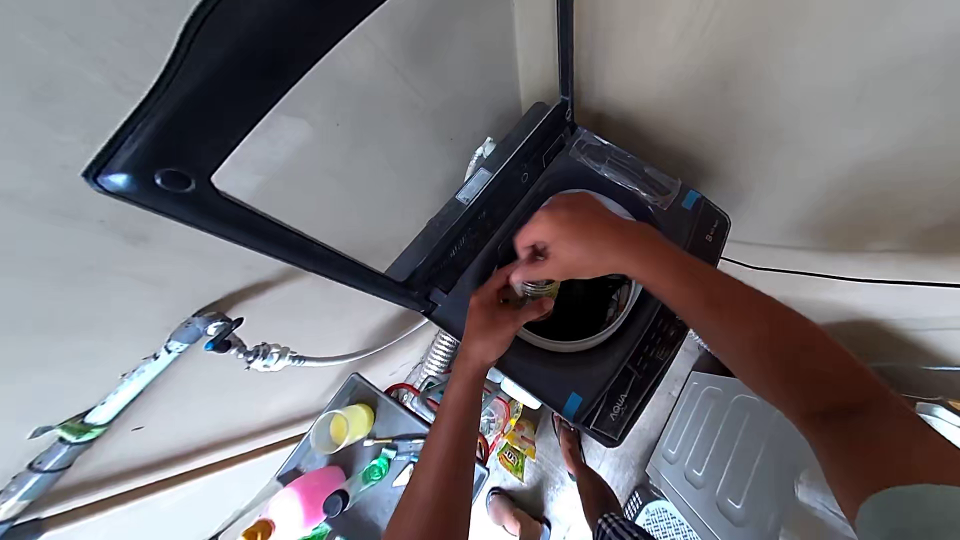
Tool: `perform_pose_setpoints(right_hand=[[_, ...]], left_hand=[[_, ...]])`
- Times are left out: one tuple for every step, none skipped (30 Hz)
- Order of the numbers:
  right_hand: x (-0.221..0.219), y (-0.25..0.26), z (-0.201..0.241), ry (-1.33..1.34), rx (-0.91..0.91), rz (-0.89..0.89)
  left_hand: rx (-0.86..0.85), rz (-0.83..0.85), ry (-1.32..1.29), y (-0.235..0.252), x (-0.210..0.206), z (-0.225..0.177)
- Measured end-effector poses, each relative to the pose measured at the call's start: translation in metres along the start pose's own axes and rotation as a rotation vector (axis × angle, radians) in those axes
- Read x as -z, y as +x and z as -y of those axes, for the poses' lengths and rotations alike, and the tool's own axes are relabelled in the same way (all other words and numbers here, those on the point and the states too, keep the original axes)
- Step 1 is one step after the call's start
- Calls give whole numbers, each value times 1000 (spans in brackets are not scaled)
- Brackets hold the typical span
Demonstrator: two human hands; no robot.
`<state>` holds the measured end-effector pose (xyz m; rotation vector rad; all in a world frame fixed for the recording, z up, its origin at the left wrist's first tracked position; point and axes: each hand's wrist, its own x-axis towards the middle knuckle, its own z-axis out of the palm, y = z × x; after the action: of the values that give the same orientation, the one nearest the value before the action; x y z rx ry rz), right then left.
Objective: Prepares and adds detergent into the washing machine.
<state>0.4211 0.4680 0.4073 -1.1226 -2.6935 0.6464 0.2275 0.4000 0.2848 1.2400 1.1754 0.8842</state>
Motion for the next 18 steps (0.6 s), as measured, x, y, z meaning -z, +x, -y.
perform_pose_setpoints(right_hand=[[2,5,5,51,9,-37],[6,4,6,122,21,-145],[9,-3,4,188,41,-309],[12,-14,1,223,48,-476],[12,-29,3,203,19,-601],[5,-46,10,166,-32,-673],[-10,-61,21,145,-77,-685],[-33,-72,30,133,-87,-671],[-56,-81,36,121,-85,-632],[-76,-86,41,102,-81,-589],[-91,-89,43,76,-82,-562],[-101,-91,44,51,-90,-554],[-107,-91,44,26,-101,-554],[-110,-91,43,9,-106,-564],[-113,-91,43,-7,-113,-576],[-114,-91,44,-21,-123,-583],[-116,-93,44,-32,-130,-592],[-117,-94,45,-41,-131,-601]], left_hand=[[6,42,-152,-2,-3,-1],[9,91,-294,-4,-4,0],[12,129,-411,-7,-5,3],[7,154,-507,-10,-6,6],[0,168,-589,-12,-8,9],[-1,169,-668,-15,-10,11],[6,160,-743,-19,-14,12],[15,147,-800,-23,-18,10],[26,139,-839,-28,-22,7],[26,140,-868,-32,-25,6],[23,143,-886,-36,-28,5],[19,142,-906,-39,-31,4],[12,135,-915,-42,-33,4],[2,122,-910,-45,-34,5],[-10,101,-891,-47,-34,6],[-23,75,-862,-48,-34,7],[-40,49,-817,-49,-34,7],[-54,20,-763,-50,-34,5]])
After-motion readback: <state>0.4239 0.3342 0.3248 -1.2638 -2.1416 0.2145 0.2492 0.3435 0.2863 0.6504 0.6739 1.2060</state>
